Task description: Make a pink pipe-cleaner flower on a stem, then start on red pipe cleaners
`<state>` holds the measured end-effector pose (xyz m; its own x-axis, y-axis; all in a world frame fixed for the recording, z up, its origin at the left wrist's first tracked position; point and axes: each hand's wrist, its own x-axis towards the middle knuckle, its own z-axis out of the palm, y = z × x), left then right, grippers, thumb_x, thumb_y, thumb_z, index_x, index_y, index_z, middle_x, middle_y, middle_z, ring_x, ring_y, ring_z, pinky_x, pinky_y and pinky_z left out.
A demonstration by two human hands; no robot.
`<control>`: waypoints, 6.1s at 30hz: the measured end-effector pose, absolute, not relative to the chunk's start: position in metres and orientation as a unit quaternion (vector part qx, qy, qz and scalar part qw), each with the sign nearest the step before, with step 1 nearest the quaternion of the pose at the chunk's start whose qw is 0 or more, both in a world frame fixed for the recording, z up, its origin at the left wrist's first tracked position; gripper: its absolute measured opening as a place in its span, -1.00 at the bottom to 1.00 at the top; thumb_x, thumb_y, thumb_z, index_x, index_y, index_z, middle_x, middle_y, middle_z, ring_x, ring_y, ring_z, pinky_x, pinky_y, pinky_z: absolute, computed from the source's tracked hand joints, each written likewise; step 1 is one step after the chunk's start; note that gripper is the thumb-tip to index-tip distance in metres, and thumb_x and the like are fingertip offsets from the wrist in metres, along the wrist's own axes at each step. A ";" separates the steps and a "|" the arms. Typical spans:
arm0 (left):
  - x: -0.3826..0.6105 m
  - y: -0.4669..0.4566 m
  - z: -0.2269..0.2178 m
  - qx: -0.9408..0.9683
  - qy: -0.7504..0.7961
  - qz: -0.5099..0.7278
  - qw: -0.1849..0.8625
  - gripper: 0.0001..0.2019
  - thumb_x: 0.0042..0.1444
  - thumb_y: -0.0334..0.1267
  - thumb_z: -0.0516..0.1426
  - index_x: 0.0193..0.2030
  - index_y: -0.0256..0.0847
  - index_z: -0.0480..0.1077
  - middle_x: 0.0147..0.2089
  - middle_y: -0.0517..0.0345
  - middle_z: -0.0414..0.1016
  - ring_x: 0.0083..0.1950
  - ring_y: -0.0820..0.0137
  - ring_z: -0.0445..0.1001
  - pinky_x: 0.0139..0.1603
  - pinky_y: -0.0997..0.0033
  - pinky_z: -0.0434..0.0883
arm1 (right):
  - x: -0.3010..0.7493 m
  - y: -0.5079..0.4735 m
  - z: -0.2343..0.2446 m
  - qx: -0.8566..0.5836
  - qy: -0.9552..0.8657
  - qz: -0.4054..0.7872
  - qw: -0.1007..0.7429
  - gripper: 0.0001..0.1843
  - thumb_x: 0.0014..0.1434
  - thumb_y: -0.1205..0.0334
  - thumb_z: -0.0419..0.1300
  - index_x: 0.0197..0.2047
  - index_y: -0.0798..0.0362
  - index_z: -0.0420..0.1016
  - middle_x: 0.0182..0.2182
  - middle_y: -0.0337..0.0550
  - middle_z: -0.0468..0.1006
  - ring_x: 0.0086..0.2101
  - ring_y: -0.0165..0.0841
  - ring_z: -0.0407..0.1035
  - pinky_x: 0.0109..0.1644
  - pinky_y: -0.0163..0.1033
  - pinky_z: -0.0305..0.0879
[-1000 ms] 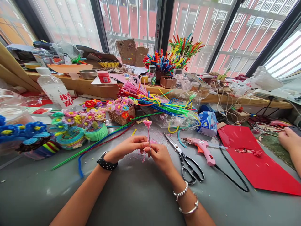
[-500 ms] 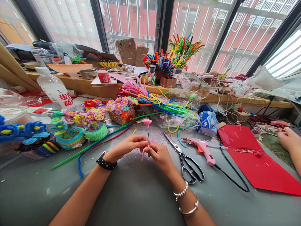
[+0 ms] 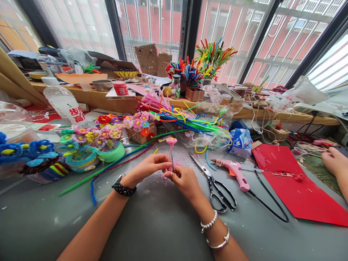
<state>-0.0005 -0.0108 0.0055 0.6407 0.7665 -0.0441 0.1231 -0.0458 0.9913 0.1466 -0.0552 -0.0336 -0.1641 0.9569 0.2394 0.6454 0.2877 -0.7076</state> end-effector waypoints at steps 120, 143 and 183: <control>-0.002 -0.006 -0.001 0.425 0.281 0.541 0.669 -0.89 -0.12 -0.24 0.17 -0.47 -0.23 0.39 -0.42 0.25 0.34 -0.45 0.60 0.20 -0.38 0.58 0.16 | 0.125 -0.064 -0.034 -0.454 -0.707 0.416 0.347 -0.26 -0.15 -0.43 -0.22 -0.73 0.12 0.27 -0.75 -0.28 0.18 -0.65 -0.51 0.03 -0.57 -0.37 -0.05; -0.001 -0.006 -0.001 0.416 0.313 0.560 0.644 -0.87 -0.17 -0.21 0.19 -0.48 -0.22 0.39 -0.37 0.18 0.36 -0.35 0.52 0.24 -0.35 0.56 0.18 | 0.121 -0.064 -0.040 -0.513 -0.668 0.372 0.390 -0.36 -0.09 -0.32 -0.08 -0.79 0.10 0.22 -0.79 -0.31 0.18 -0.68 -0.52 0.04 -0.56 -0.37 -0.01; -0.005 -0.003 -0.002 0.454 0.304 0.542 0.639 -0.89 -0.07 -0.22 0.13 -0.47 -0.21 0.36 -0.38 0.25 0.33 -0.36 0.56 0.24 -0.33 0.59 0.17 | 0.130 -0.063 -0.033 -0.481 -0.663 0.404 0.408 -0.29 -0.15 -0.41 -0.18 -0.74 0.11 0.25 -0.75 -0.27 0.16 -0.64 -0.49 0.03 -0.57 -0.36 -0.06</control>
<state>-0.0051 -0.0033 -0.0022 0.2282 0.9680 0.1043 -0.4170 0.0004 0.9089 0.1305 -0.0627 -0.0332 -0.2047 0.9667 0.1535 0.3078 0.2124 -0.9275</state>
